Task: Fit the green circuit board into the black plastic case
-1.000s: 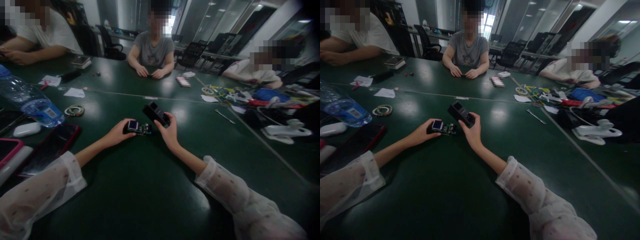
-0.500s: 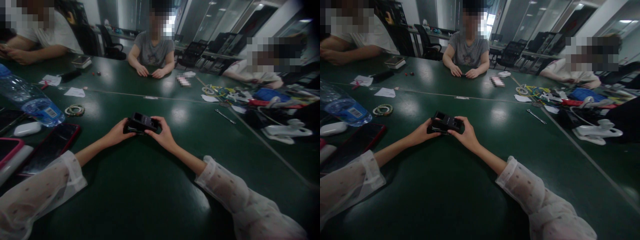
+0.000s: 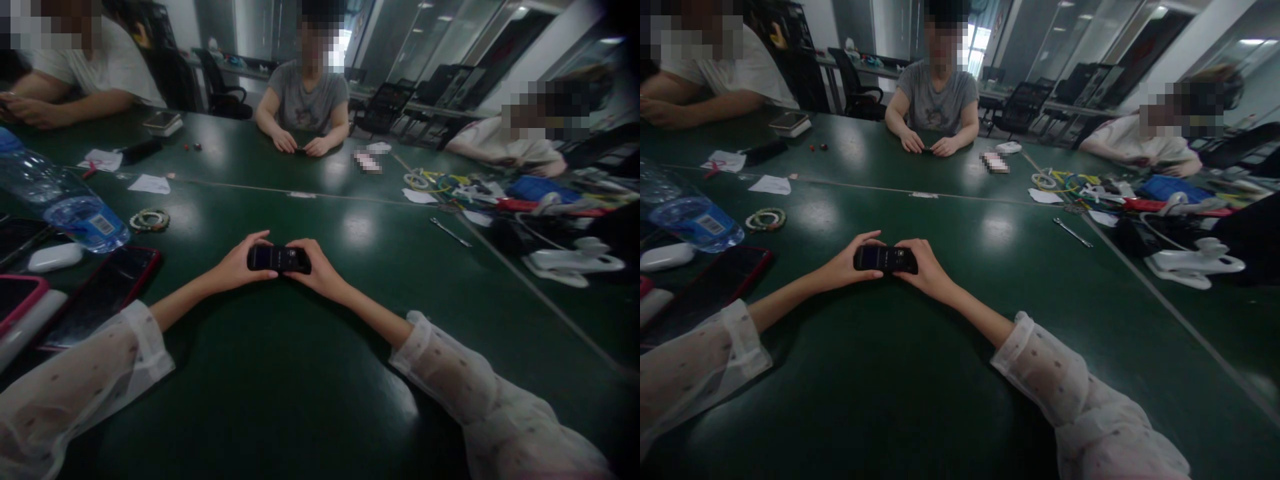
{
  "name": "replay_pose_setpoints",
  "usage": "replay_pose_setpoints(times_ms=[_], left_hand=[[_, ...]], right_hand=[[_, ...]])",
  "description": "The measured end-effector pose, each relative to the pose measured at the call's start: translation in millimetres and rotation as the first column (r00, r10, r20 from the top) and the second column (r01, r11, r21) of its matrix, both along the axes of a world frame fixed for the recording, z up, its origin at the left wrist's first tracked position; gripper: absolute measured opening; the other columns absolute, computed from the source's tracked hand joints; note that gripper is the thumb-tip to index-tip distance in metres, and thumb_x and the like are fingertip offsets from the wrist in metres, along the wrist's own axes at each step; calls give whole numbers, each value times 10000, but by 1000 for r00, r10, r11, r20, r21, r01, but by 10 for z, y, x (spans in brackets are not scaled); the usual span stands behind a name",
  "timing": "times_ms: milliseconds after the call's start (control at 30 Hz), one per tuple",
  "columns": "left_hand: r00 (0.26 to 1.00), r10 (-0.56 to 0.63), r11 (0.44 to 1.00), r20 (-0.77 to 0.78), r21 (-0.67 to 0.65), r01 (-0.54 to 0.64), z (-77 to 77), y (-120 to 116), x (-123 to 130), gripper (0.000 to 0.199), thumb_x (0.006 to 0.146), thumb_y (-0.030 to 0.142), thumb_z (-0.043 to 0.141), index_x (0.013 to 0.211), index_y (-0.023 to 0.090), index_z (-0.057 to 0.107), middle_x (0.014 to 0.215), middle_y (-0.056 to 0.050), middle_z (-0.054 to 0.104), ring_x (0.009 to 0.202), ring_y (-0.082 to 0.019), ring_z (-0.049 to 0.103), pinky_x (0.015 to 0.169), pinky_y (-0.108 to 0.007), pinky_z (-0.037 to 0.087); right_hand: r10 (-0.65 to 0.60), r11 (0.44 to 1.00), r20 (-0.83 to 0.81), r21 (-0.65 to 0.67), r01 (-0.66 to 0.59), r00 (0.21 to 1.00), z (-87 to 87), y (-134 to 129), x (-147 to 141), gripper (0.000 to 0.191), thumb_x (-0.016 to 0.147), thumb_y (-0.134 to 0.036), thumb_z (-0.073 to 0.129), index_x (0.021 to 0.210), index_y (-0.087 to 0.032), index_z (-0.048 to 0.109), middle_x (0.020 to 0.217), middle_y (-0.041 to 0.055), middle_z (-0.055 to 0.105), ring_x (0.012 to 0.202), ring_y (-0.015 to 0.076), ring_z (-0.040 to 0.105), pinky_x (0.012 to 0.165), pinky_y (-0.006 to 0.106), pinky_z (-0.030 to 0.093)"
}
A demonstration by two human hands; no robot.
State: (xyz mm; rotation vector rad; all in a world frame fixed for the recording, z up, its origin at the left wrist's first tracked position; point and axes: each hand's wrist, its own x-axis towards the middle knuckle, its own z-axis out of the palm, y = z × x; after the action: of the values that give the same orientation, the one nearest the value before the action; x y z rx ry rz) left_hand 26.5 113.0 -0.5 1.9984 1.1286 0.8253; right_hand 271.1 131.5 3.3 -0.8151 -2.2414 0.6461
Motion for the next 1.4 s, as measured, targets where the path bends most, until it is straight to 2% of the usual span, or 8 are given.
replay_pose_setpoints(times_ms=[200,333,533,700,867,1000,1167,1400], left_hand=[[996,-18,1000,-83,-20,16,65,-12,-10,706,817,504,624,1414,249,347,1281,-126,548,1176,-288,541,1004,-491,413],[994,11,1000,-109,-23,-14,39,-6,-17,593,879,541,514,1390,263,397,1256,-113,559,1138,-285,555,970,-478,438],[994,17,999,-105,-32,-21,71,-32,-18,542,917,561,418,1375,270,422,1226,-98,568,1126,-279,546,960,-463,435],[992,35,999,-120,-37,-39,155,-70,11,522,947,560,335,1361,260,442,1240,-91,566,1148,-270,529,990,-461,405],[995,38,999,-96,-26,-40,104,-43,4,518,957,559,296,1347,255,452,1287,-95,557,1191,-269,515,1019,-464,383],[998,-18,1000,-64,-13,18,57,-26,-13,604,902,576,441,1398,236,379,1302,-127,541,1196,-286,524,1010,-470,397],[993,-55,997,-106,41,59,68,-32,8,1014,662,483,775,1473,276,202,1303,-131,525,1216,-316,503,1030,-533,356],[999,-34,997,-38,70,37,-16,12,4,931,701,370,758,1458,271,225,1260,-117,536,1187,-290,520,1024,-527,363]], right_hand=[[62,998,28,10,-62,998,13,-21,-12,463,767,-304,709,1167,-279,476,1164,65,540,1105,263,495,949,463,440],[73,992,18,-106,-71,997,40,-20,-3,573,725,-435,746,1202,-270,475,1202,76,523,1140,266,495,964,455,452],[60,964,-59,-257,-73,996,60,19,11,379,872,-435,584,1201,-259,514,1183,61,564,1108,224,560,969,427,465],[58,947,-104,-308,-88,993,50,38,5,375,851,-425,615,1175,-256,531,1156,56,593,1081,226,589,939,429,488],[46,929,-157,-356,-100,987,21,53,8,371,833,-414,640,1143,-245,529,1166,59,606,1072,219,608,934,429,492],[32,925,-161,-370,-91,986,14,64,11,368,821,-412,653,1124,-240,536,1140,59,614,1050,222,616,914,430,501],[-4,916,-170,-396,-64,985,26,62,2,349,819,-406,657,1102,-227,555,1126,60,623,1045,217,615,920,419,495],[-26,921,-111,-389,-19,994,32,48,14,380,839,-466,619,1136,-236,564,1119,60,614,1038,214,603,906,414,494]])
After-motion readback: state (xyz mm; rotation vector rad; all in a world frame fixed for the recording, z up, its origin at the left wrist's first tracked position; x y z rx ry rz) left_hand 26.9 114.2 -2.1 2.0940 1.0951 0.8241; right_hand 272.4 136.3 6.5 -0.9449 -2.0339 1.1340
